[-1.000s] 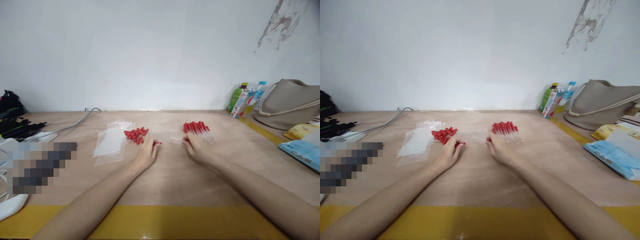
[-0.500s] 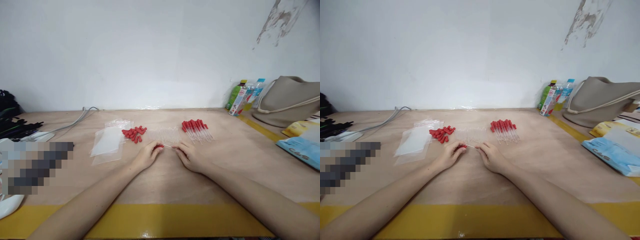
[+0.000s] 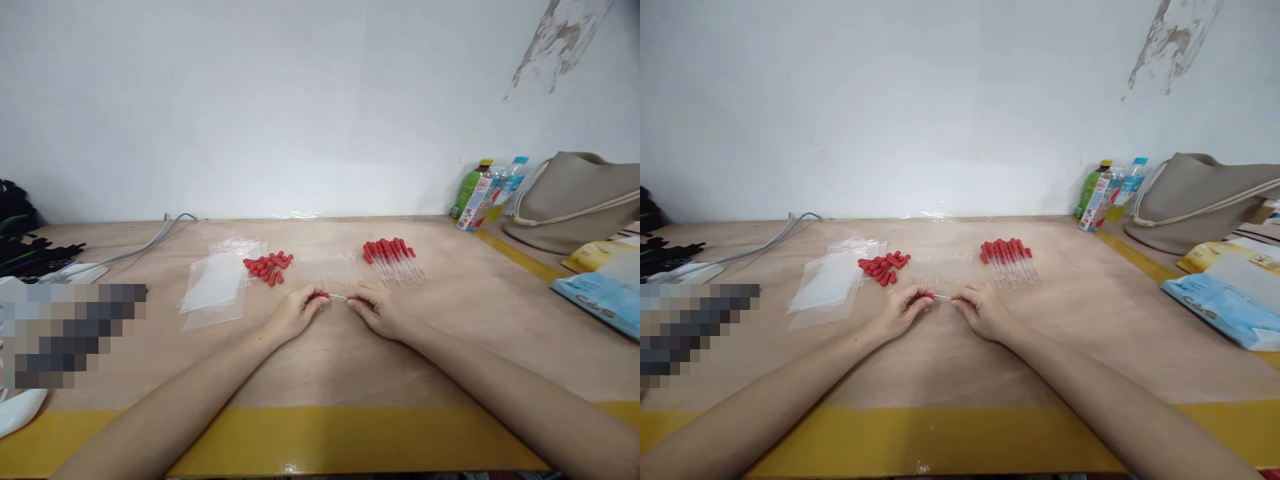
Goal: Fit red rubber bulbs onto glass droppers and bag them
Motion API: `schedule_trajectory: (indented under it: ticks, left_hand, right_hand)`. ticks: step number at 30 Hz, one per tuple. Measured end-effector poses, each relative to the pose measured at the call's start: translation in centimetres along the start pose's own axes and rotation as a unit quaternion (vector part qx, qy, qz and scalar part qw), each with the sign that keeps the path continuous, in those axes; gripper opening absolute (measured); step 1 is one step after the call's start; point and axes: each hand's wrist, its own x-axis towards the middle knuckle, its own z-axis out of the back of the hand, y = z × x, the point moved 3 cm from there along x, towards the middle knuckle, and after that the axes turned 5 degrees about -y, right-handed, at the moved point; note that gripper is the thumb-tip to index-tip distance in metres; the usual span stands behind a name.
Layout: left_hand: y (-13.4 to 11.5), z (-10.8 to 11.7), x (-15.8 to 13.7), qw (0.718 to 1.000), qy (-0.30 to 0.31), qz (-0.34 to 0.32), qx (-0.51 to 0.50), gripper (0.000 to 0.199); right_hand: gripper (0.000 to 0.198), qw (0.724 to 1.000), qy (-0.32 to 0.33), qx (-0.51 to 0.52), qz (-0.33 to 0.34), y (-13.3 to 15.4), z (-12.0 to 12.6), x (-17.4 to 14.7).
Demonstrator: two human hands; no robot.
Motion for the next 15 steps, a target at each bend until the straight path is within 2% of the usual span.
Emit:
schedule_trajectory:
  ticks: [6, 11, 15]
  left_hand:
    - [-0.7, -0.1, -0.3, 0.996, 0.040, -0.061, 0.051, 0.017]
    - [-1.1, -0.1, -0.2, 0.992, 0.047, -0.082, 0.088, 0.017]
    - [-1.1, -0.1, -0.2, 0.988, 0.040, -0.098, 0.109, 0.017]
  right_hand:
    - [0.018, 0.995, 0.049, -0.088, 0.020, -0.5, 0.3, 0.1]
    - [0.021, 0.986, 0.025, -0.160, 0.047, 0.2, 0.2, 0.1]
    - [0.023, 0.985, 0.026, -0.162, 0.052, 0.7, -0.4, 0.0]
